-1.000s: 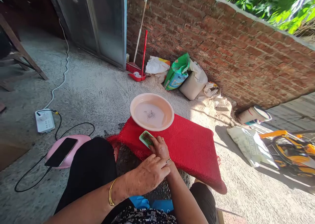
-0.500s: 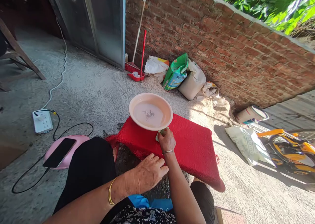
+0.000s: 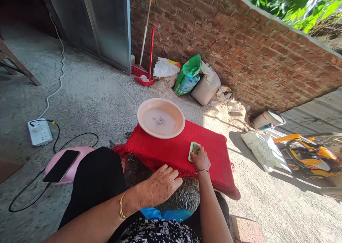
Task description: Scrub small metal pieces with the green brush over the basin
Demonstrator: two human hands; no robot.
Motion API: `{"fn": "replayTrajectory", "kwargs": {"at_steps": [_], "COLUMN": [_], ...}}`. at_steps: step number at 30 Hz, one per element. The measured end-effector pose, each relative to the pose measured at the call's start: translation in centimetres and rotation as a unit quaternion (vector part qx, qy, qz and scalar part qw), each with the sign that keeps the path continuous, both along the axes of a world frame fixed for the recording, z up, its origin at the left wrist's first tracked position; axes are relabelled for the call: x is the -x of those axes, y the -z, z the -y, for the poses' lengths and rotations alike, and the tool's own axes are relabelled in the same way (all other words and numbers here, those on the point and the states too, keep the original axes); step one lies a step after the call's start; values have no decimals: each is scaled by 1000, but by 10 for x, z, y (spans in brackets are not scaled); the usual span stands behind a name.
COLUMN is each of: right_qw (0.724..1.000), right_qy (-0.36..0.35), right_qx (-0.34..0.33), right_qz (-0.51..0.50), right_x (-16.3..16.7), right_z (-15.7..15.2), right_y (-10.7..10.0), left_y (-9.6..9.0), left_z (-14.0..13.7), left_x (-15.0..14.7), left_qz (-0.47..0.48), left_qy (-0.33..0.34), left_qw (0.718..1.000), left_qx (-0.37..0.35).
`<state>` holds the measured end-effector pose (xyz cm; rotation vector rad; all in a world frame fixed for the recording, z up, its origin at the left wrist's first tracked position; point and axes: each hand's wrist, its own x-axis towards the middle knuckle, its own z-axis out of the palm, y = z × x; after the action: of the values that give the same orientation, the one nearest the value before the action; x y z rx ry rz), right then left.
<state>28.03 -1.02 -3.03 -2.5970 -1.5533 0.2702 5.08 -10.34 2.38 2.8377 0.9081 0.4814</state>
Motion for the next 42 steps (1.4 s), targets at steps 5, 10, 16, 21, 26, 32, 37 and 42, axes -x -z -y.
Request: {"fn": "replayTrajectory", "kwargs": {"at_steps": [5, 10, 16, 21, 26, 32, 37, 42], "right_qw": [999, 989, 974, 992, 999, 997, 983, 975], "right_qy": [29, -122, -219, -116, 49, 24, -139, -183], "right_qx": [-15, -88, -61, -55, -18, -69, -112, -123], "right_qz": [16, -6, -6, 15, 16, -7, -47, 0], "right_x": [-20, 53, 93, 16, -63, -41, 29, 47], "right_z": [17, 25, 26, 40, 59, 58, 44, 44], "right_y": [-4, 2, 12, 10, 6, 2, 8, 11], "left_y": [0, 6, 10, 9, 8, 7, 20, 25], "left_z": [3, -1, -8, -6, -7, -32, -55, -63], "left_x": [-1, -5, -10, -14, -14, 2, 15, 11], "left_qz": [1, -15, -31, -45, -60, -100, -229, -254], "left_qy": [12, 7, 6, 17, 33, -79, -219, -230], "left_qw": [1000, 1000, 999, 998, 996, 989, 939, 929], "left_qx": [-2, 19, 40, 42, 62, 81, 131, 143]}}
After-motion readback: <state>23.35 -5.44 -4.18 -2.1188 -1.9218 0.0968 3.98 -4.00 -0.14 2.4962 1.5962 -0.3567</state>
